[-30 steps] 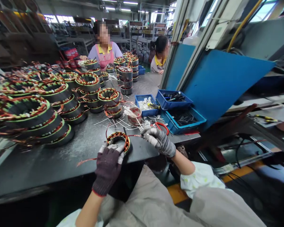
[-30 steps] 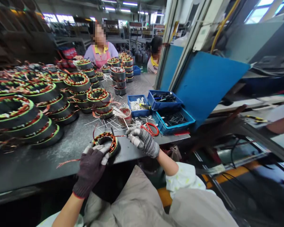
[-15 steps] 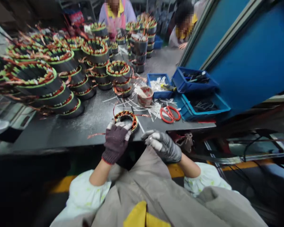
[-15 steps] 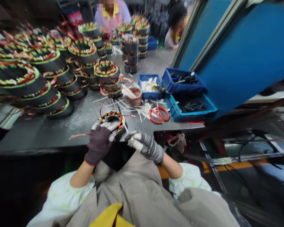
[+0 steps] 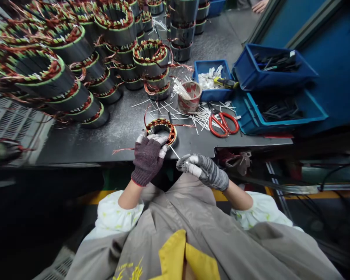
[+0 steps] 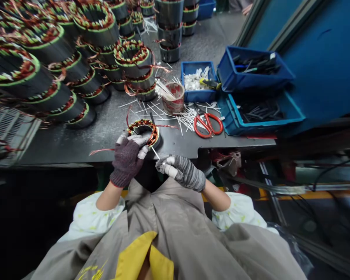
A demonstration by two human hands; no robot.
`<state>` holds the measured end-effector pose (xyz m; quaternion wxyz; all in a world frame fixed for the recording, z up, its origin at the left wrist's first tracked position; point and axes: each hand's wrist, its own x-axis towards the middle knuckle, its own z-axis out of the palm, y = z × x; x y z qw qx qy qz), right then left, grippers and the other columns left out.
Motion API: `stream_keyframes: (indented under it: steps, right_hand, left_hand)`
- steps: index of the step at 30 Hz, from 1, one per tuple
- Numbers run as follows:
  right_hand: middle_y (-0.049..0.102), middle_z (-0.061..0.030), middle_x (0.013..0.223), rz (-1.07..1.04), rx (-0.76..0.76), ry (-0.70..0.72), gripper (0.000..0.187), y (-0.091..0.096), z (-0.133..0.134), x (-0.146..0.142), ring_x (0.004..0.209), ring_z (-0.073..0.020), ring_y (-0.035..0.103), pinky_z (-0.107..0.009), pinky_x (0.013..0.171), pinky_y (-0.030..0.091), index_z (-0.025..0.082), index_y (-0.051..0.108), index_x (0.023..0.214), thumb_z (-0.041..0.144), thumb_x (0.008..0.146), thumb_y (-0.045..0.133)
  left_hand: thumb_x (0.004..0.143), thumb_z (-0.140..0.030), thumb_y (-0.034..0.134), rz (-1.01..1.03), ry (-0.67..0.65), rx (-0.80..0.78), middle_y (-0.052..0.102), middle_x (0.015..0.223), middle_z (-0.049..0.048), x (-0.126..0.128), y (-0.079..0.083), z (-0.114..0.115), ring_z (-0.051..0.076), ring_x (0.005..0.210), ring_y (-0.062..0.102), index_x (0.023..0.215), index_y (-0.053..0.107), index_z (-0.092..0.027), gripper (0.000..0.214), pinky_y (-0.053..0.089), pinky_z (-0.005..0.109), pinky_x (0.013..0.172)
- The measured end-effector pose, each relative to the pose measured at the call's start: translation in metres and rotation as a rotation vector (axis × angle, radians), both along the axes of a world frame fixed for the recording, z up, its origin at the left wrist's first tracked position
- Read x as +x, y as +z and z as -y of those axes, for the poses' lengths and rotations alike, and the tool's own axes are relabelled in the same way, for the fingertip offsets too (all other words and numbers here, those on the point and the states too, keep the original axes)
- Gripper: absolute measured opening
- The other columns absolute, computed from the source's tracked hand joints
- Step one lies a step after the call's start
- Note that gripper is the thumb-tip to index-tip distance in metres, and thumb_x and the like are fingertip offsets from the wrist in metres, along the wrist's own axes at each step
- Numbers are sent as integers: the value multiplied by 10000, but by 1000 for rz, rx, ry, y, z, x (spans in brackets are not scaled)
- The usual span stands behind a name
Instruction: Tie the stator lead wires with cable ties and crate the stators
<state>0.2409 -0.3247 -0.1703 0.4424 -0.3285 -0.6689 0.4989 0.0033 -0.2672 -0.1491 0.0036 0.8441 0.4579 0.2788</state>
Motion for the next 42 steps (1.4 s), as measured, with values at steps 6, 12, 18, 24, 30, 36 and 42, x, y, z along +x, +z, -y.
stream_keyframes:
  steps: [6, 12, 18, 24, 30, 36, 42]
  right_hand:
    - [805, -73, 1055, -234, -200, -133, 423, -5, -30, -30, 950, -199, 779, -349, 882, 676, 216, 791, 985, 630, 976, 704]
    - [744, 23, 772, -374, -486, -398, 590, 3, -45, -45, 584, -134, 700, -273, 556, 640, 226, 690, 925, 701, 666, 926]
    - [733, 5, 759, -195, -438, -388, 500, 7, -48, -44, 586, -138, 674, -272, 558, 603, 215, 718, 921, 665, 756, 863]
    - [777, -55, 836, 80, -105, -398, 464, 4, -60, -41, 807, -211, 718, -360, 801, 622, 211, 771, 840, 675, 868, 764]
    - [770, -83, 982, 418, 232, -293, 435, 14, -59, -27, 915, -233, 686, -376, 863, 548, 242, 836, 971, 617, 1019, 621]
    - [682, -85, 818, 486, 367, -420, 476, 32, -54, -29, 813, -242, 626, -425, 865, 536, 229, 745, 803, 614, 1030, 581]
    - [696, -59, 842, 64, 202, -463, 478, 51, -52, -4, 812, -217, 675, -390, 829, 573, 251, 725, 878, 614, 1083, 492]
  left_hand:
    - [1044, -365, 580, 243, 211, -22, 738, 1413, 116, 13, -5, 1, 274, 1374, 650, 1412, 666, -177, 422, 392, 468, 1277]
    - [1034, -359, 598, 270, 139, -16, 830, 1121, 40, 19, -1, -4, 247, 1144, 746, 1119, 778, -259, 223, 382, 497, 1253]
    - [1017, -323, 559, 165, 115, 69, 824, 1109, 43, 18, -4, -2, 256, 1191, 722, 1117, 783, -271, 251, 390, 522, 1224]
    - [1012, -317, 563, 161, 97, 41, 814, 1131, 63, 14, -6, 2, 266, 1195, 716, 1143, 778, -260, 258, 406, 531, 1187]
    - [1020, -357, 567, 103, -4, -19, 808, 1171, 60, 5, -3, 1, 264, 1204, 705, 1178, 791, -282, 285, 401, 515, 1176]
    - [981, -367, 587, 103, 69, 9, 785, 1205, 78, 11, -4, 3, 294, 1222, 673, 1151, 789, -256, 286, 413, 526, 1155]
    - [1018, -384, 591, 99, 61, 8, 794, 1176, 58, 14, 1, 3, 280, 1256, 670, 1140, 791, -284, 255, 389, 531, 1195]
